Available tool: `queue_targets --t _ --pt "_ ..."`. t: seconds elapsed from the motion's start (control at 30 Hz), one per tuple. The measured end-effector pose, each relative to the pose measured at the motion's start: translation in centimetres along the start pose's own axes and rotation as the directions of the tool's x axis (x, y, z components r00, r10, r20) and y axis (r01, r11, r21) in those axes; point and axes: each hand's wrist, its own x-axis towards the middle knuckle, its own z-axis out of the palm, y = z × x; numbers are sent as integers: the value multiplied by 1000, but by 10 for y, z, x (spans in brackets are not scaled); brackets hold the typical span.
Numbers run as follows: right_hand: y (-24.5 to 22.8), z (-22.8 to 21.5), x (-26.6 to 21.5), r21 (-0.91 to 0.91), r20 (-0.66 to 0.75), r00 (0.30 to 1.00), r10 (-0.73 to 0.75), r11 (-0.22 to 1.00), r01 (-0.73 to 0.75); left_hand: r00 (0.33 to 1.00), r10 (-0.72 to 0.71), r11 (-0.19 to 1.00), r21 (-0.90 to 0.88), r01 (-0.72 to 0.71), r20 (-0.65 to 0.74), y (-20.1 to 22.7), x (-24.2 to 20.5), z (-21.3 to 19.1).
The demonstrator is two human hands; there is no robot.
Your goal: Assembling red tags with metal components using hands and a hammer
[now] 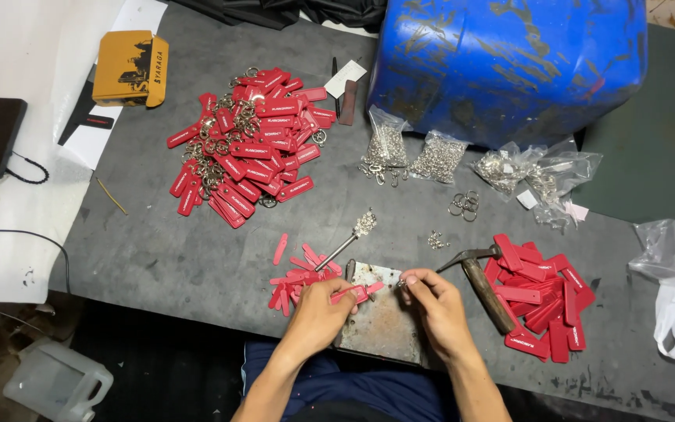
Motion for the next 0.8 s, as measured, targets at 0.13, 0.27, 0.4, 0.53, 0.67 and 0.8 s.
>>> queue_targets --t 0.13,0.27,0.4,0.53,0.67,0.8 --pt "1 2 -9 109 0 998 65 992 -65 998 30 999 -44 -28 52 1 -5 4" --pt "1 6 -15 210 36 993 116 970 -121 995 51 996 -74 -45 89 -3 -8 10" --pt "13 2 -15 316 22 984 177 932 -175 987 66 991 -123 -48 147 0 -14 10" --pt "15 4 -18 397 51 973 223 890 -225 978 124 980 -175 -95 166 -5 -15 12" --pt "1 18 -26 262 53 977 207 941 -213 974 138 971 -218 -97 178 -4 -16 16" --pt "9 17 -26 -48 -80 997 -6 999 2 984 114 978 -188 -88 136 -3 -17 17"
